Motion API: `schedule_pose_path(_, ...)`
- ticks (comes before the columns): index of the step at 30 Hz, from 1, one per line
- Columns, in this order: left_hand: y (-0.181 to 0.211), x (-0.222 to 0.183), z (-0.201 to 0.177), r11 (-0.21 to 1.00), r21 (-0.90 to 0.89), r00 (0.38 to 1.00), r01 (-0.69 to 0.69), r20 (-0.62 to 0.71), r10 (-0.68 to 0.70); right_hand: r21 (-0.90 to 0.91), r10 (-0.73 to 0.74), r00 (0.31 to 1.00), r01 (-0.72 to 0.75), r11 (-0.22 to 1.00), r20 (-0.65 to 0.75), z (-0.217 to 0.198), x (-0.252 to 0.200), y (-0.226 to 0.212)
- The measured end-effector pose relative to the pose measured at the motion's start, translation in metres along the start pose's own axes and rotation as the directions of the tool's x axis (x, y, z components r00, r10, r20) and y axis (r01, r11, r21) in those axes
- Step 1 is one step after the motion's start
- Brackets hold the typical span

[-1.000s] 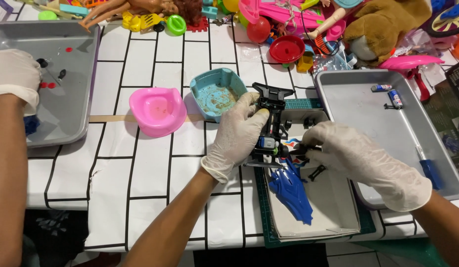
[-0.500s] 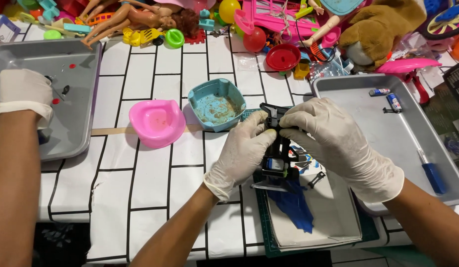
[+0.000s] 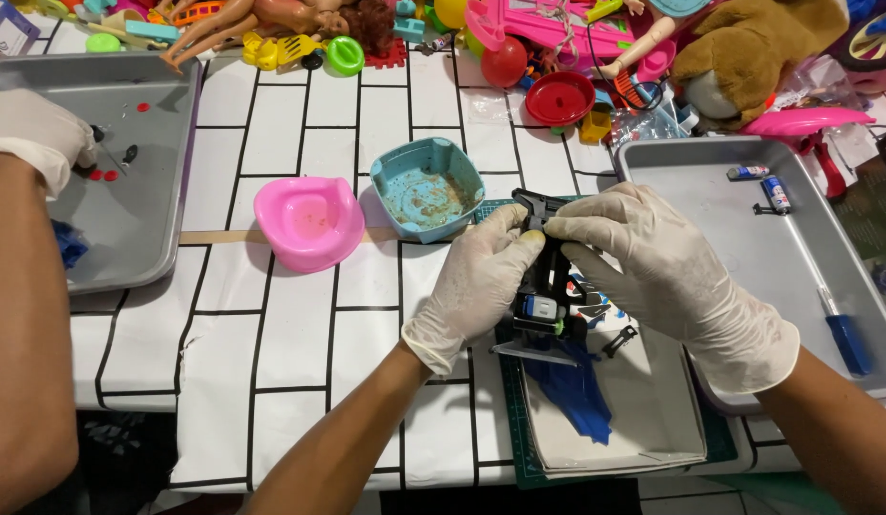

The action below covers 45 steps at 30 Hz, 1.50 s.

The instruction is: Assembling a plastic model toy car by fitting together the chassis, motor, and body shell components.

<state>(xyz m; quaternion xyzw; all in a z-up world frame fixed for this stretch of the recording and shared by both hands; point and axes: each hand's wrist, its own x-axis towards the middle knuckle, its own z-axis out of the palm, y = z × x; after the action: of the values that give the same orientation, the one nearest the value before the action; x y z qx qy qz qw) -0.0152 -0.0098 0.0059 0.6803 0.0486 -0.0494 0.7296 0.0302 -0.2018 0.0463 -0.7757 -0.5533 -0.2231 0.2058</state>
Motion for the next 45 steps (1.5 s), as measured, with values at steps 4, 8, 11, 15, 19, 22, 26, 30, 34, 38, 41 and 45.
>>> schedule_pose_path(4, -0.004, 0.002, 0.000, 0.999, -0.044, 1.000, -0.002, 0.018, 0.003, -0.039, 0.034, 0.999, -0.033, 0.999, 0.029, -0.001, -0.002, 0.005)
schedule_pose_path(8, -0.012, 0.007, -0.002, 0.981, 0.148, 0.992, -0.123, -0.010, 0.126, 0.045, 0.023, 1.000, -0.022, 0.999, -0.016, -0.002, 0.000, 0.005)
schedule_pose_path(11, -0.013, 0.007, -0.002, 0.972, 0.187, 0.988, -0.145, -0.018, 0.151, 0.055, 0.001, 1.000, 0.000, 0.999, -0.015, -0.003, 0.000, 0.004)
schedule_pose_path(15, -0.009, 0.004, -0.003, 0.981, 0.144, 0.991, -0.130, -0.011, 0.133, 0.044, 0.040, 0.999, -0.041, 0.998, 0.009, -0.002, -0.001, 0.002)
schedule_pose_path(19, -0.011, 0.005, -0.004, 0.984, 0.091, 0.988, -0.154, 0.012, 0.154, 0.006, 0.033, 0.999, -0.034, 0.999, 0.041, -0.001, -0.001, 0.002)
schedule_pose_path(22, -0.008, 0.004, -0.004, 0.996, 0.034, 0.996, -0.086, 0.013, 0.086, -0.068, 0.060, 0.997, -0.056, 0.996, 0.054, 0.000, -0.001, 0.000)
schedule_pose_path(26, -0.003, 0.000, -0.005, 0.995, 0.033, 0.995, -0.097, 0.025, 0.096, -0.058, 0.052, 0.998, -0.051, 0.997, 0.019, 0.002, 0.001, -0.001)
schedule_pose_path(30, -0.005, 0.001, -0.005, 0.994, 0.035, 0.994, -0.108, 0.027, 0.107, -0.068, 0.041, 0.999, -0.041, 0.997, 0.007, 0.003, 0.001, -0.001)
schedule_pose_path(34, -0.005, 0.000, -0.004, 0.996, 0.001, 0.996, -0.091, 0.020, 0.090, -0.096, 0.034, 0.999, -0.032, 0.995, 0.020, 0.004, 0.001, -0.001)
schedule_pose_path(38, -0.006, 0.000, -0.005, 0.983, 0.106, 0.989, -0.148, 0.014, 0.148, -0.056, 0.049, 0.998, -0.048, 0.997, 0.030, 0.003, 0.002, -0.002)
schedule_pose_path(41, -0.009, 0.002, -0.005, 0.981, 0.110, 0.987, -0.162, 0.021, 0.161, 0.028, 0.059, 0.998, -0.059, 0.998, 0.009, 0.002, 0.003, -0.005)
schedule_pose_path(45, -0.011, 0.004, -0.005, 0.978, 0.145, 0.989, -0.149, -0.001, 0.151, 0.127, 0.055, 0.998, -0.051, 0.991, -0.025, 0.003, 0.004, -0.006)
